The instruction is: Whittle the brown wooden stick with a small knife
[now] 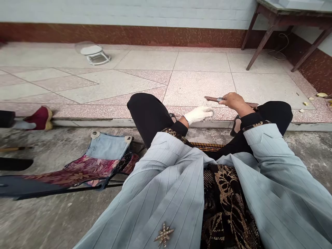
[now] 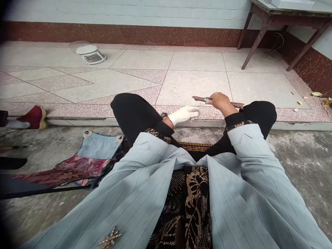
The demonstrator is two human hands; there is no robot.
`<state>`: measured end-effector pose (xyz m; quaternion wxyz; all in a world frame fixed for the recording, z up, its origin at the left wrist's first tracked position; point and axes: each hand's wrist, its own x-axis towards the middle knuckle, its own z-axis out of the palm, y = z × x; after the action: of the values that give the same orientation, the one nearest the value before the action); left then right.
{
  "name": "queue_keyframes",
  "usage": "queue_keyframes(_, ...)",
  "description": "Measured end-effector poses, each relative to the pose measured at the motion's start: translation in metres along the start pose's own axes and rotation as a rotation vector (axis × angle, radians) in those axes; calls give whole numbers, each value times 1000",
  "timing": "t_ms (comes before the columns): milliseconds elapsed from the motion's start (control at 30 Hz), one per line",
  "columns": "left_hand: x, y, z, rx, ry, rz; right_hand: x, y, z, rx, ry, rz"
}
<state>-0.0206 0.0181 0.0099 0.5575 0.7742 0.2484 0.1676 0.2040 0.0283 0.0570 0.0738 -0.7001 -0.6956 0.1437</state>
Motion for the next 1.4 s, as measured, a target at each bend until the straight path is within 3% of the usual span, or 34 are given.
queue_keyframes(167,-1,6,-5,33,108,-45,-6,-5,2,-25,-428,-53)
queue_keyframes(367,1,2,-8,56,222,-139,-18,-4,-4,256,-899,-329)
queue_keyframes(433,1,2,-8,45,232,-105,-23,-4,-13,452,-814,-421)
queue_keyframes(500,2,1,-7,4,224,-72,-27,-3,-22,647,-577,-421)
queue_keyframes(633,6,-3,1,-54,148,-83,-25,1,-26,894,-180,-244)
queue_keyframes(733,7,-7,9,-65,50,-91,-16,5,-18,881,-41,-123)
queue_keyframes(833,6,-5,13,39,-21,-44,-6,8,-10,639,-19,-21)
queue_keyframes(933,2,5,12,252,4,0,-1,9,-3,320,-31,29)
queue_keyframes(1000,-1,11,9,379,29,25,-2,7,2,164,-109,34)
queue_keyframes(1100,-6,15,5,421,41,34,-11,4,5,82,-456,-41)
queue_keyframes(1167,-8,11,2,358,77,-8,-19,4,3,177,-786,-176)
queue_keyframes(1233,-10,4,1,220,114,-61,-26,5,-3,374,-957,-339)
queue_keyframes(1300,-10,-6,3,20,123,-85,-30,8,-9,605,-868,-444)
queue_keyframes(1400,-9,-20,8,-103,128,-83,-32,9,-13,941,-516,-404)
